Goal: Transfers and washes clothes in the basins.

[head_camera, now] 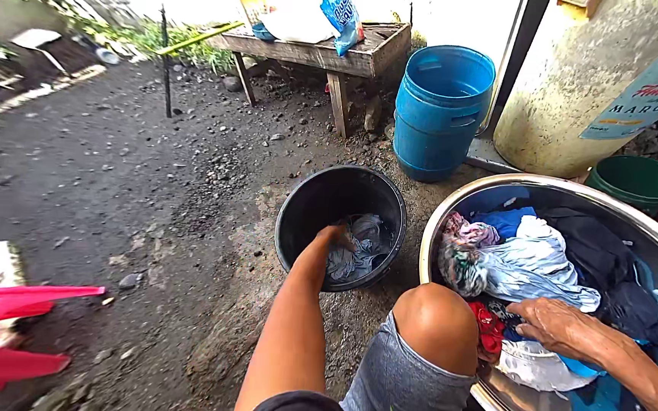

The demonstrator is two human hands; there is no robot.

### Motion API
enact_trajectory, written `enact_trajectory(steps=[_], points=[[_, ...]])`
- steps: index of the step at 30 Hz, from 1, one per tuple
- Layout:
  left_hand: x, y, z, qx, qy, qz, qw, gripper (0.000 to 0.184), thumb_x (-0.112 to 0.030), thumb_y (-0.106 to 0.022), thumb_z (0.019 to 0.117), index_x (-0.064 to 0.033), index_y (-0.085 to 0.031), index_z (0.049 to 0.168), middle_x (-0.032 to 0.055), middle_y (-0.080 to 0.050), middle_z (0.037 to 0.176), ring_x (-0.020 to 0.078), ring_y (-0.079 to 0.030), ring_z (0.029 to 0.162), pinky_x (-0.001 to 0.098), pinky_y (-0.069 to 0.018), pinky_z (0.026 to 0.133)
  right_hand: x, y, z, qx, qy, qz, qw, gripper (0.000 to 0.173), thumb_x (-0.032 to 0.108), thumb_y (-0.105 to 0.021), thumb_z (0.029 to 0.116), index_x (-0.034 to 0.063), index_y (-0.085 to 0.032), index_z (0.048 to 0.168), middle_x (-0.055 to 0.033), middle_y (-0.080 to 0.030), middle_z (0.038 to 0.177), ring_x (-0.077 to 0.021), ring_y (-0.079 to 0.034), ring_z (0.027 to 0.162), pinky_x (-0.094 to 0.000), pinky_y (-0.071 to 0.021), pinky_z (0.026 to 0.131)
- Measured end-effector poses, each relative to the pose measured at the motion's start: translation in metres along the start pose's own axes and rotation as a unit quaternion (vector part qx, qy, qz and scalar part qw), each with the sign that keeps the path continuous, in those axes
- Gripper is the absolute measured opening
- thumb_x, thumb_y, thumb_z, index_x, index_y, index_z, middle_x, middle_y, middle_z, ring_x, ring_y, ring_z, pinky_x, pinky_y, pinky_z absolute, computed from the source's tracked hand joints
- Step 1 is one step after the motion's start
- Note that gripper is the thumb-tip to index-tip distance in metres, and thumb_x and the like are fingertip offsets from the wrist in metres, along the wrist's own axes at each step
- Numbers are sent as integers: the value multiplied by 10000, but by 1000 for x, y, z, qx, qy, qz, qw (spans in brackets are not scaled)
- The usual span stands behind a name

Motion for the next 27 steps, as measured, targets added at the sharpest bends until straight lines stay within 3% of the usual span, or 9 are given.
enact_trajectory(steps=[2, 6, 8, 10, 14, 19, 21, 26, 27], points=[[-2, -7, 5, 15, 25, -13, 999, 1299, -588, -895, 690, -160, -141, 1658, 291, -214, 1651, 495, -357, 1455, 692, -378, 1097, -6, -2, 6, 8, -6, -3, 1000, 412, 311, -548, 1067, 83, -602, 1406, -240, -654, 1288, -428, -603, 1244, -601, -459, 1045], [-8, -12, 7, 32, 26, 26, 999, 928, -433, -864, 777, 25, -465, 1477, 315, -500, 1457, 476, -479, 1367, 686, -404, 1072, -12, -10, 18, 24, -21, -9, 999, 409, 306, -556, 1063, 89, -601, 1407, -242, -648, 1306, -429, -593, 1267, -602, -458, 1052], [-17, -8, -3, 42, -10, 92, 995, 785, -387, -816, 830, 8, -522, 1440, 311, -537, 1417, 490, -498, 1341, 704, -411, 1049, -11, -13, 20, 35, -29, -15, 999, 418, 300, -557, 1063, 83, -591, 1418, -251, -634, 1328, -435, -581, 1283, -611, -448, 1063], [-28, 5, -28, 29, -64, 77, 995, 721, -321, -813, 845, -38, -538, 1449, 292, -567, 1395, 487, -520, 1317, 710, -403, 1047, -8, -14, 18, 38, -27, -17, 999, 411, 297, -555, 1066, 75, -593, 1409, -253, -633, 1326, -440, -583, 1277, -618, -448, 1058], [-47, 50, -104, -72, -130, -81, 986, 591, -232, -835, 836, -118, -627, 1377, 261, -667, 1235, 467, -618, 1177, 707, -457, 973, -11, -14, 12, 17, -4, -4, 1000, 412, 307, -548, 1069, 89, -596, 1415, -242, -646, 1309, -435, -596, 1257, -612, -454, 1052], [-69, 129, -189, -217, -252, -158, 930, 500, -194, -857, 808, -63, -654, 1246, 230, -702, 1050, 416, -676, 997, 691, -506, 863, -12, -4, -3, -21, -6, -3, 1000, 397, 278, -550, 1068, 53, -604, 1390, -258, -651, 1287, -452, -602, 1240, -621, -453, 1046], [-83, 165, -226, -250, -309, -181, 899, 462, -159, -846, 796, -37, -648, 1195, 189, -700, 1000, 336, -682, 933, 618, -533, 832, -11, -2, -7, -39, 1, 2, 999, 397, 274, -556, 1064, 58, -605, 1393, -253, -655, 1280, -451, -607, 1230, -616, -455, 1042], [-136, 247, -320, -283, -439, -235, 820, 413, -119, -774, 815, -97, -634, 1203, -11, -715, 1024, 52, -697, 900, 284, -610, 829, -10, 0, -12, -61, 5, 1, 998, 391, 277, -563, 1062, 61, -616, 1383, -255, -661, 1266, -448, -619, 1207, -611, -458, 1037], [-148, 259, -336, -293, -463, -251, 798, 273, -103, -758, 825, -115, -662, 1080, -44, -729, 937, 32, -706, 843, 251, -617, 777, -8, 0, -12, -56, 1, -2, 998, 397, 281, -559, 1064, 60, -612, 1390, -258, -659, 1271, -449, -617, 1210, -611, -458, 1036]])
Point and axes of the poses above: each hand's wrist, its own z-axis towards the middle knuckle, its own y-axis out of the back of the hand, x = y × z, the point moved 2 cm from there along z, towards the middle knuckle
